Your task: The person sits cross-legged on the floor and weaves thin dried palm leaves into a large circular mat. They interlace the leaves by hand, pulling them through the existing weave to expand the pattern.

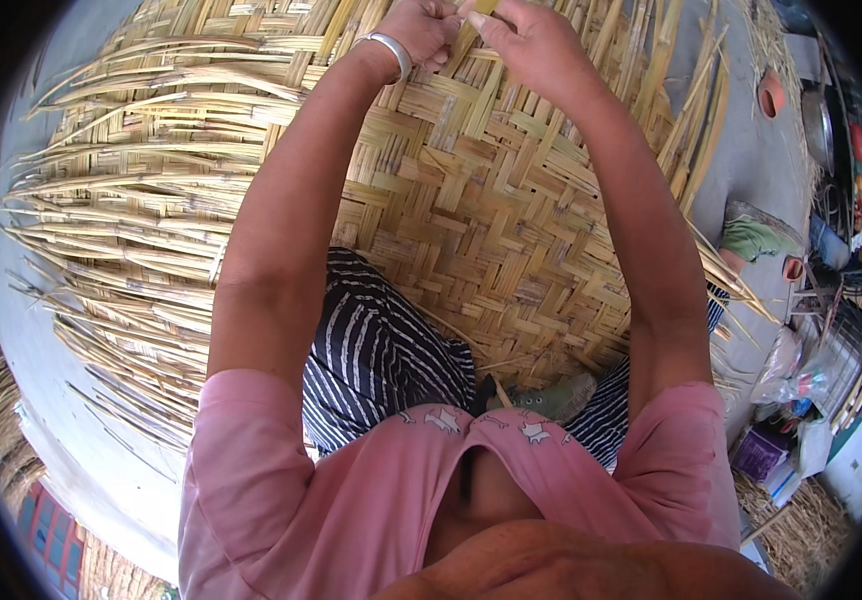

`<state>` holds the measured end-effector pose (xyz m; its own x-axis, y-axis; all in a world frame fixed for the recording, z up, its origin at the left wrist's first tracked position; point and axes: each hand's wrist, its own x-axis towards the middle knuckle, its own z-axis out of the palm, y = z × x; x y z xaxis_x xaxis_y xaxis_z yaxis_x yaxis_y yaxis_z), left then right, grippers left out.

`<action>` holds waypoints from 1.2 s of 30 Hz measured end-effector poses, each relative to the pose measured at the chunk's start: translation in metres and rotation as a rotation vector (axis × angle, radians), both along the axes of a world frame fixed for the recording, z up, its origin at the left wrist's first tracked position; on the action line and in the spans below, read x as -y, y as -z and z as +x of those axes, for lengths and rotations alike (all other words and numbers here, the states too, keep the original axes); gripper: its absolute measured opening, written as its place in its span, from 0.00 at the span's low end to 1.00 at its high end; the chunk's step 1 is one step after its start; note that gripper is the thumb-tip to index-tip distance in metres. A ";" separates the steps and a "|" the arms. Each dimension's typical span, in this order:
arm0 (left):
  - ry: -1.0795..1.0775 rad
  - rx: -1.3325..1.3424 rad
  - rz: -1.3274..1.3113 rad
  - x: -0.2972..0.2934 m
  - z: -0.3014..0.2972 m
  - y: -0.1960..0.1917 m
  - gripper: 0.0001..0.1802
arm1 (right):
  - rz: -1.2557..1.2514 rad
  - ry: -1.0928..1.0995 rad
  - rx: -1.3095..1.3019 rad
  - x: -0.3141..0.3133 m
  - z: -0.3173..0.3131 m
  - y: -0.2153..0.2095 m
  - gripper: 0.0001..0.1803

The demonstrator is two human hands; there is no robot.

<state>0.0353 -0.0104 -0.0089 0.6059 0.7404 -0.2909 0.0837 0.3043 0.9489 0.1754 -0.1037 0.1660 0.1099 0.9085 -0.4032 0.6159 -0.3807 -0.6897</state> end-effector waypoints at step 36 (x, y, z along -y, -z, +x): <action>-0.137 -0.524 1.309 0.071 -0.075 -0.035 0.15 | 0.100 -0.458 0.564 -0.002 0.050 0.091 0.18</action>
<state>-0.0401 -0.0816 0.0259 0.5459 0.6895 0.4760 0.5508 -0.7234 0.4162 0.2256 -0.1019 0.0746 -0.1238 0.9426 -0.3101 0.9698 0.0486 -0.2392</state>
